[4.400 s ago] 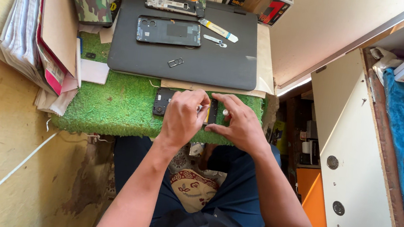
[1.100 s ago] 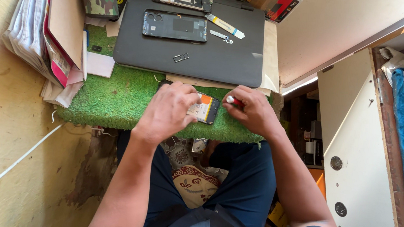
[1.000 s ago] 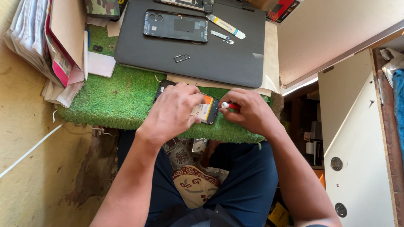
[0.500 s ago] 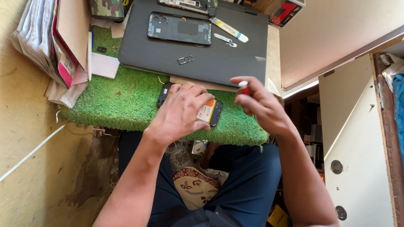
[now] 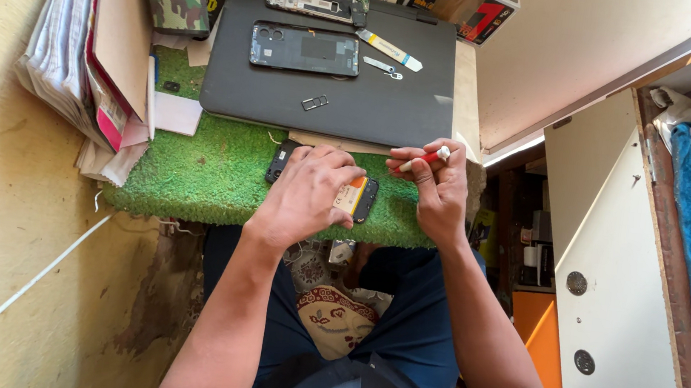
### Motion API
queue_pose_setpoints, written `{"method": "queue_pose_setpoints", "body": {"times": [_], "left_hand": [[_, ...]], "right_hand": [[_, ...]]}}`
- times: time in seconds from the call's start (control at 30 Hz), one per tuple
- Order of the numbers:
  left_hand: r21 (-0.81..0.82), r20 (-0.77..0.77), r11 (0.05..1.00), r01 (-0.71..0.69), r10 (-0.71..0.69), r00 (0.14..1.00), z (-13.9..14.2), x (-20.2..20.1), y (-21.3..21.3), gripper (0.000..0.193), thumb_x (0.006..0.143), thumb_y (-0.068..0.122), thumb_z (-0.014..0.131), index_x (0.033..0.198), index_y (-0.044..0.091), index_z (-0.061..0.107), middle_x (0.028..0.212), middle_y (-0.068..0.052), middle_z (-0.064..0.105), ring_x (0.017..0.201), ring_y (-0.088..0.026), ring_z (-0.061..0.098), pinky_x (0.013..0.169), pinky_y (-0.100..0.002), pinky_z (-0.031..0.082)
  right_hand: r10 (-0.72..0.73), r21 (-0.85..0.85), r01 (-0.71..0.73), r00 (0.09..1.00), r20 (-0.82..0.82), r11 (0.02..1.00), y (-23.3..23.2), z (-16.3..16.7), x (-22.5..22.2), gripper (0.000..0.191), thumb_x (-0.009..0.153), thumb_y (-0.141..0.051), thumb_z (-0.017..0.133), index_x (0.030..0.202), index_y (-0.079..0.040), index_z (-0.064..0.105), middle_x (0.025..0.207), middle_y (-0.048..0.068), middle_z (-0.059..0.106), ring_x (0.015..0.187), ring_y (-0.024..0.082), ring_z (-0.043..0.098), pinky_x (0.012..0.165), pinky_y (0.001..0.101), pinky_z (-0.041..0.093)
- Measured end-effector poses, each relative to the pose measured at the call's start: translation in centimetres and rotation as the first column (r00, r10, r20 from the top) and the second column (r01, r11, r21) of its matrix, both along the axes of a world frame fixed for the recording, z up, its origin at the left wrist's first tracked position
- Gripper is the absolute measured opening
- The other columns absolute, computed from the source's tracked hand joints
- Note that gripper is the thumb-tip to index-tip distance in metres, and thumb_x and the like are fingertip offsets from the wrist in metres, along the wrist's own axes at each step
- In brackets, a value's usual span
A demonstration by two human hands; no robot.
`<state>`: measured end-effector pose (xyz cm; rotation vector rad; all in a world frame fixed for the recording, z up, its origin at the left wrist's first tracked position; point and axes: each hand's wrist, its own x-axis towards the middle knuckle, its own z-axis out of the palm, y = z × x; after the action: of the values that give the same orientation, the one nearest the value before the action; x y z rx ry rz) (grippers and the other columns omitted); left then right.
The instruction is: The person removes the SIM tray from a smartphone, then separates the back cover from the chassis. They use a screwdriver to remove screws from the back of the phone and later use a toothbrush to clean the battery area and internal components.
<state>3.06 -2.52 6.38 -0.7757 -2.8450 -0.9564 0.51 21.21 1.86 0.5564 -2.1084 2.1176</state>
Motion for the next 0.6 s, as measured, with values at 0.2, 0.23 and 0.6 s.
{"method": "queue_pose_setpoints", "body": {"times": [0.2,0.23,0.6], "left_hand": [[-0.002,-0.006,1.0,-0.002,0.002,1.0,0.11,0.04,0.06,0.075,0.053,0.031,0.094,0.121,0.01,0.071,0.122,-0.006,0.067,0.124,-0.023,0.055,0.107,-0.044,0.035],[-0.005,-0.001,1.0,0.001,-0.001,1.0,0.11,0.04,0.08,0.075,0.053,0.031,0.094,0.121,0.009,0.071,0.122,-0.006,0.066,0.124,-0.023,0.055,0.107,-0.044,0.035],[-0.003,-0.017,1.0,0.004,-0.004,1.0,-0.11,0.17,0.17,0.071,0.054,0.028,0.094,0.12,0.011,0.073,0.122,-0.006,0.066,0.123,-0.024,0.055,0.107,-0.044,0.035]], "right_hand": [[0.01,0.008,-0.011,0.998,0.055,1.0,0.55,-0.18,-0.72,0.015,0.112,-0.006,0.049,0.123,-0.005,0.038,0.116,0.02,0.07,0.104,0.024,0.073,0.095,0.0363,0.062],[0.008,-0.016,-0.007,0.997,0.077,1.0,0.64,-0.23,-0.8,0.016,0.111,-0.006,0.049,0.123,-0.005,0.038,0.115,0.02,0.07,0.103,0.024,0.073,0.095,0.0364,0.062],[0.011,0.046,-0.016,0.995,0.094,0.999,0.22,0.12,-1.08,0.021,0.113,-0.006,0.048,0.13,-0.003,0.037,0.109,0.018,0.071,0.1,0.022,0.074,0.09,0.0342,0.064]]}}
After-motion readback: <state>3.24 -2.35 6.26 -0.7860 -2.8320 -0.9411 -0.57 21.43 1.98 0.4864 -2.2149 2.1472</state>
